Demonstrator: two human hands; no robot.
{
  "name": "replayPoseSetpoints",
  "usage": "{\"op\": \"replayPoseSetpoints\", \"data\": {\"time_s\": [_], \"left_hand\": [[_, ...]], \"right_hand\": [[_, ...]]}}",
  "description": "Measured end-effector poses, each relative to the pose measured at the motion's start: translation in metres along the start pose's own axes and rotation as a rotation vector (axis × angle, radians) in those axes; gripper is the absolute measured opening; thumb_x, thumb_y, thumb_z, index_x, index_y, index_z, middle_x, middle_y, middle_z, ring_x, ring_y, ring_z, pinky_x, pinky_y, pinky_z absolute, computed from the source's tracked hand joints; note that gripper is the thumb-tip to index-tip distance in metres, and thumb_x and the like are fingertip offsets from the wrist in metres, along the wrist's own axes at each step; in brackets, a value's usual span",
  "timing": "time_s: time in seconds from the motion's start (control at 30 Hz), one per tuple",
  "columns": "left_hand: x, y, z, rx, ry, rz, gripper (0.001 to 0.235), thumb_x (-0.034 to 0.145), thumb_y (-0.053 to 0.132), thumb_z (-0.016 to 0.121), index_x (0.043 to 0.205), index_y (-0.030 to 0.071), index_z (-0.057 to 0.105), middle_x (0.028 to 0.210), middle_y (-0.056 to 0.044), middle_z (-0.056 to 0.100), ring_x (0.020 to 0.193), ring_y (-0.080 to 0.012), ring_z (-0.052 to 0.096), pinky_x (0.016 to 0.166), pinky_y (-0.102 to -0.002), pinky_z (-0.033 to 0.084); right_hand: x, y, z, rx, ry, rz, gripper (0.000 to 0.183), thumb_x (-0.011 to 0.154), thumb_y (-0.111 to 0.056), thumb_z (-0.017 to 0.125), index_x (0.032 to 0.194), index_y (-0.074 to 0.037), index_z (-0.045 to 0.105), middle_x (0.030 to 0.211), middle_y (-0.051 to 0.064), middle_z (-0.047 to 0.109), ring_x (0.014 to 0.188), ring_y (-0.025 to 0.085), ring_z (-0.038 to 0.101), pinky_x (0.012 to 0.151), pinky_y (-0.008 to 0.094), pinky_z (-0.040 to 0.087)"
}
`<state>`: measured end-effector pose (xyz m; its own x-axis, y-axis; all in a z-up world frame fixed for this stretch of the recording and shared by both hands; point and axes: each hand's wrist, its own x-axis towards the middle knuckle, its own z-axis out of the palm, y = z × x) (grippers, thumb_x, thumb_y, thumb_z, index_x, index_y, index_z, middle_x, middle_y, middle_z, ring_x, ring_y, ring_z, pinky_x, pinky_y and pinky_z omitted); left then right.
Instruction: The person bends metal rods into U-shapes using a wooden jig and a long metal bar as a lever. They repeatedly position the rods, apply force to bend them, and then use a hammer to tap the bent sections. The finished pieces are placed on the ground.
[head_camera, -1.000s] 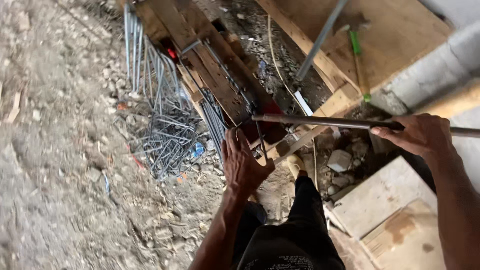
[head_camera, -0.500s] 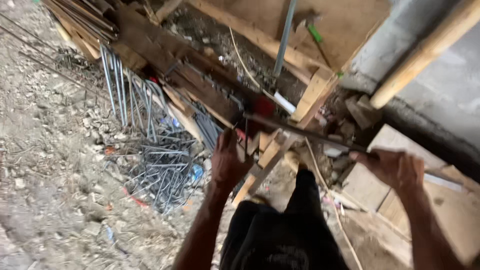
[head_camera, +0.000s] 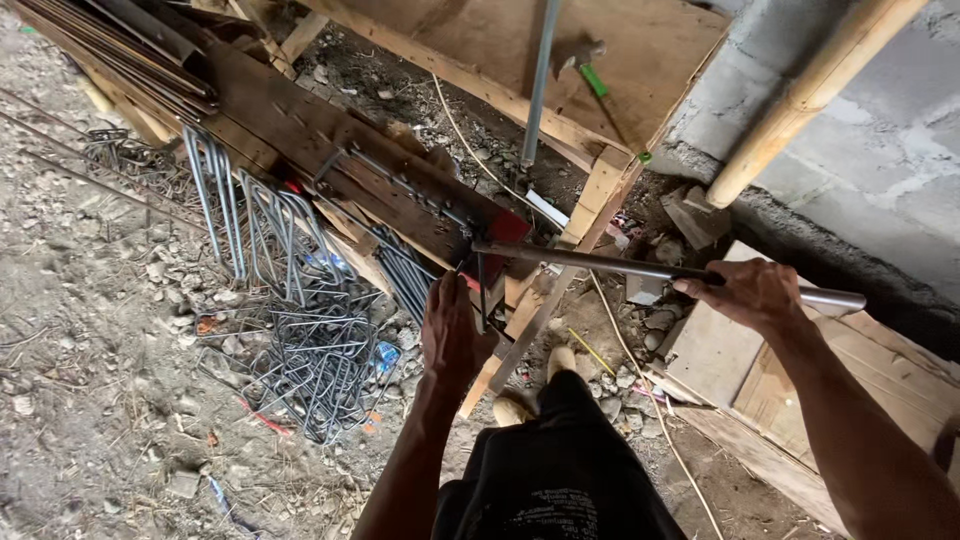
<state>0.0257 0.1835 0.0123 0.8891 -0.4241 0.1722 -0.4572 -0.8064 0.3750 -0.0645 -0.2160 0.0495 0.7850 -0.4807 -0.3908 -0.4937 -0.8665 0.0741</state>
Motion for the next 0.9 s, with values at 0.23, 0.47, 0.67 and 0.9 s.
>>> {"op": "replayPoseSetpoints", "data": {"time_s": [0.23,0.47,0.67,0.9], "left_hand": [[-0.001,0.001,-0.003,-0.027,0.018,0.025,0.082,0.053,0.02,0.081,0.125,-0.009,0.052,0.128,-0.022,0.052,0.117,-0.0377,0.049,0.099,-0.044,0.048],[-0.003,-0.003,0.005,0.012,0.013,0.016,0.092,0.056,0.021,0.082,0.135,-0.011,0.047,0.138,-0.026,0.05,0.126,-0.0408,0.046,0.106,-0.045,0.045],[0.001,0.001,0.001,0.011,-0.027,-0.007,0.089,0.06,0.018,0.081,0.136,-0.01,0.046,0.139,-0.026,0.05,0.129,-0.0409,0.045,0.109,-0.046,0.043],[-0.001,0.006,-0.008,-0.036,-0.078,-0.031,0.09,0.068,0.026,0.073,0.144,-0.008,0.039,0.148,-0.027,0.043,0.138,-0.0435,0.038,0.112,-0.052,0.038]], "right_hand": [[0.017,0.002,-0.008,0.007,-0.04,0.0,0.071,0.067,-0.093,0.041,0.093,-0.036,0.073,0.107,0.003,0.076,0.122,0.025,0.065,0.105,0.048,0.044],[0.011,0.002,0.005,-0.007,-0.12,-0.054,0.079,0.072,-0.091,0.03,0.098,-0.03,0.073,0.102,0.011,0.077,0.109,0.035,0.071,0.099,0.055,0.048],[0.034,0.064,0.138,-0.373,0.725,-0.488,0.073,0.08,-0.089,0.052,0.137,-0.079,0.009,0.045,-0.003,0.038,0.043,0.021,0.054,0.041,0.044,0.047],[0.001,0.013,0.061,0.009,-0.102,0.086,0.072,0.066,-0.095,0.038,0.115,-0.052,0.067,0.111,0.005,0.076,0.115,0.026,0.07,0.097,0.049,0.051]]}}
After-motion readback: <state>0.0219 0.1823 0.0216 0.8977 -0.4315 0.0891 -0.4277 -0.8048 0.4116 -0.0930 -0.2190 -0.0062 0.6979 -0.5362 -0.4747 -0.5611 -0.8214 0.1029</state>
